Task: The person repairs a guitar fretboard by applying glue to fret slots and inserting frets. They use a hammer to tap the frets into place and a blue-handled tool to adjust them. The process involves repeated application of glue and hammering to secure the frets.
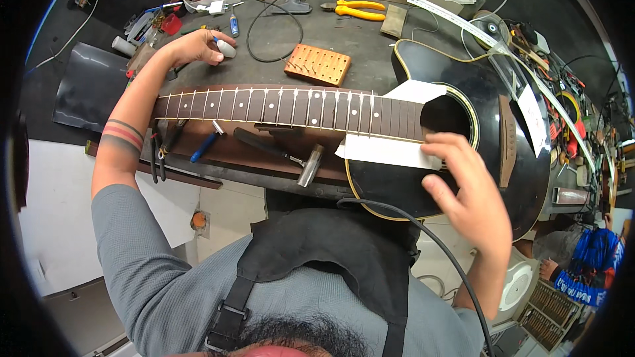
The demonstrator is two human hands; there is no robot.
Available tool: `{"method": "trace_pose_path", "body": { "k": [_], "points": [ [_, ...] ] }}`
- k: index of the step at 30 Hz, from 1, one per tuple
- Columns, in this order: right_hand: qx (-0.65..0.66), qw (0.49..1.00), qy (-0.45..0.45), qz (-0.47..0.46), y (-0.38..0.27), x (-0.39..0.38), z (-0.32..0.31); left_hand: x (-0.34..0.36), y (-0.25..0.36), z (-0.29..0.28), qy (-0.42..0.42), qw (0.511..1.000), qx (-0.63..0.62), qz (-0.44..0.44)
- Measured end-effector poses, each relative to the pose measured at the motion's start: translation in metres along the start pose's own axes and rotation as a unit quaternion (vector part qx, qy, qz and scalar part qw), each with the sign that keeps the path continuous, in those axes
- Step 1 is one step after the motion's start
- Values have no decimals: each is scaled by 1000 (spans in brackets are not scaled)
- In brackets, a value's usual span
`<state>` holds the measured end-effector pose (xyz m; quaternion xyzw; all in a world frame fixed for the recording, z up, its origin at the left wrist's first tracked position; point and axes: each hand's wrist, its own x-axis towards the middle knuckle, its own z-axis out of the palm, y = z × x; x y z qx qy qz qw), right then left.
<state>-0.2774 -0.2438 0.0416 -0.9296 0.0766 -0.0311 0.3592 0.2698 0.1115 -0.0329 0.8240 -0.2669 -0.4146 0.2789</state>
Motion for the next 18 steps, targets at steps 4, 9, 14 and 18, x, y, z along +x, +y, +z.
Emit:
{"method": "trace_pose_path", "body": {
  "k": [4, 9, 14, 18],
  "points": [
    [-5, 997, 11, -78, -16, 43, -24, -36, 8, -20, 144, 981, 124, 47],
    [-74, 984, 12, -164, -42, 136, 2, -122, 48, 45, 481, 832, -35, 275],
    [-187, 953, 22, -238, -66, 232, 75, -173, 20, 186, 626, 676, -93, 377],
    [-349, 906, -8, -239, -63, 278, 118, -185, -34, 248, 647, 695, -26, 313]
  ]
}}
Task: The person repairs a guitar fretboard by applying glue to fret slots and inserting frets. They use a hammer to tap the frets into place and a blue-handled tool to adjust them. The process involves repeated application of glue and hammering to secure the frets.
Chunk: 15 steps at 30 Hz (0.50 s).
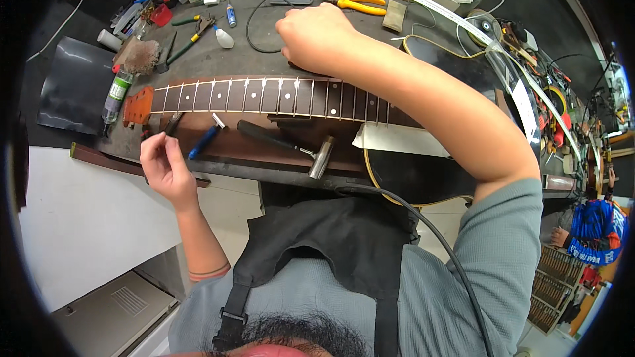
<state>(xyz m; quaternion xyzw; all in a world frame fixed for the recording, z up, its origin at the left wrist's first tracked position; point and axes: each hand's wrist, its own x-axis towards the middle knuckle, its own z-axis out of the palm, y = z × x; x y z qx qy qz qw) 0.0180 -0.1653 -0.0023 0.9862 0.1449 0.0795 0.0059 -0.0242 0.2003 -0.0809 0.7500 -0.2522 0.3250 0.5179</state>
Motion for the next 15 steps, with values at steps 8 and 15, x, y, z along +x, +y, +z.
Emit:
{"method": "trace_pose_path", "body": {
  "k": [8, 15],
  "points": [
    [-31, 997, -72, 15, -19, 25, 12, 3, -18, -28, 86, 991, -41, -91],
    [-39, 998, -50, 1, -12, 21, 0, 36, 1, 34, 39, 993, -108, 34]
  ]
}}
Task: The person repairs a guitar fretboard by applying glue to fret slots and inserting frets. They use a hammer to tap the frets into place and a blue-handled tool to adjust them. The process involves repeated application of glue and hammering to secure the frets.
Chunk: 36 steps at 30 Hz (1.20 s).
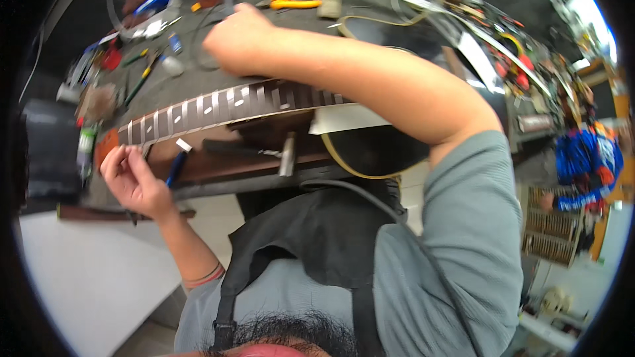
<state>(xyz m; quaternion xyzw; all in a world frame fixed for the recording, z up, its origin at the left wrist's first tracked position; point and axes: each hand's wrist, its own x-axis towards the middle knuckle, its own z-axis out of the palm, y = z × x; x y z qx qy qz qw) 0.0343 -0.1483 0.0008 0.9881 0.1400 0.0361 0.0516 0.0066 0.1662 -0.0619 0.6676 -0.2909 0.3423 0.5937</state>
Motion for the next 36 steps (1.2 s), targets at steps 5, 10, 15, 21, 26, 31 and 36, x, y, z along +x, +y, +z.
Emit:
{"method": "trace_pose_path", "body": {
  "k": [5, 10, 15, 21, 26, 31, 36],
  "points": [
    [93, 953, 278, -82, -16, -60, -51, 6, 19, 30, -90, 985, -148, -1],
    [142, 898, 407, -83, -41, -141, -75, 16, 82, 75, -259, 935, -201, -134],
    [89, 866, 490, -37, -45, -190, -65, 12, 108, 112, -288, 790, -457, -288],
    [56, 852, 520, -10, -38, -239, -55, -9, 150, 159, -229, 736, -493, -404],
    [65, 850, 522, 12, -28, -261, -42, -11, 171, 182, -277, 673, -539, -424],
    [97, 861, 496, 48, -17, -286, -42, -21, 174, 204, -320, 659, -551, -400],
    [212, 878, 422, 76, -2, -298, -44, -25, 177, 217, -325, 638, -529, -455]
  ]
}}
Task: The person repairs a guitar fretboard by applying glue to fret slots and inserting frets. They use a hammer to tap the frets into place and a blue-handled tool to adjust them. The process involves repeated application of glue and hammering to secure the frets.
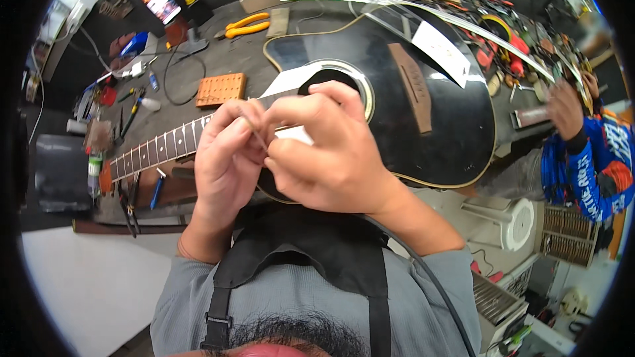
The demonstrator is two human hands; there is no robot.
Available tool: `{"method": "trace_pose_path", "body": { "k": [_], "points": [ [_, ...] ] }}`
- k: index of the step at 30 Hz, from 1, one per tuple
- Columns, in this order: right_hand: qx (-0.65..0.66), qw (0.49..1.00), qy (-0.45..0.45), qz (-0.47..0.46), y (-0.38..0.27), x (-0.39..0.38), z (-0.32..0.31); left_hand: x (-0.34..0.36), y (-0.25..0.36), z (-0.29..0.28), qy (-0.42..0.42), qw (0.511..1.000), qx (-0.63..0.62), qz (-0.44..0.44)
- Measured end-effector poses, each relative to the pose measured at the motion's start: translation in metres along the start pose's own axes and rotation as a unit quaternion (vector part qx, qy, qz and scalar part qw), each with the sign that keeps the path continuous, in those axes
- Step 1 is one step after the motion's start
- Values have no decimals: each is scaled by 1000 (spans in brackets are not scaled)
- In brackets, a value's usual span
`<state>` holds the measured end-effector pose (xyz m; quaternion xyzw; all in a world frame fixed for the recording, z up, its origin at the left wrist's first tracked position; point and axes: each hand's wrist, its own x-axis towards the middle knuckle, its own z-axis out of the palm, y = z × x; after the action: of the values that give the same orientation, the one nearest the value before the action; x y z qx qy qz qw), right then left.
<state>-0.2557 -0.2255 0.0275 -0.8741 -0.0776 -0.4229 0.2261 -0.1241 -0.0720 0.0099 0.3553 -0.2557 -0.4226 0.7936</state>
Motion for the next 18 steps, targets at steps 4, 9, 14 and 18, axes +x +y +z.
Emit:
{"method": "trace_pose_path", "body": {
  "k": [4, 9, 14, 18],
  "points": [
    [176, 975, -55, 124, 9, -7, -8, 3, -3, 2, 12, 999, -22, -28],
    [308, 930, -43, 194, 10, -15, 4, 1, 5, 3, 15, 998, 25, -61],
    [324, 930, -95, 146, 11, -7, 15, -8, 15, -8, 1, 996, 27, -80],
    [313, 932, -120, 137, 5, -2, 23, -16, 21, -22, -9, 995, 17, -93]
  ]
}}
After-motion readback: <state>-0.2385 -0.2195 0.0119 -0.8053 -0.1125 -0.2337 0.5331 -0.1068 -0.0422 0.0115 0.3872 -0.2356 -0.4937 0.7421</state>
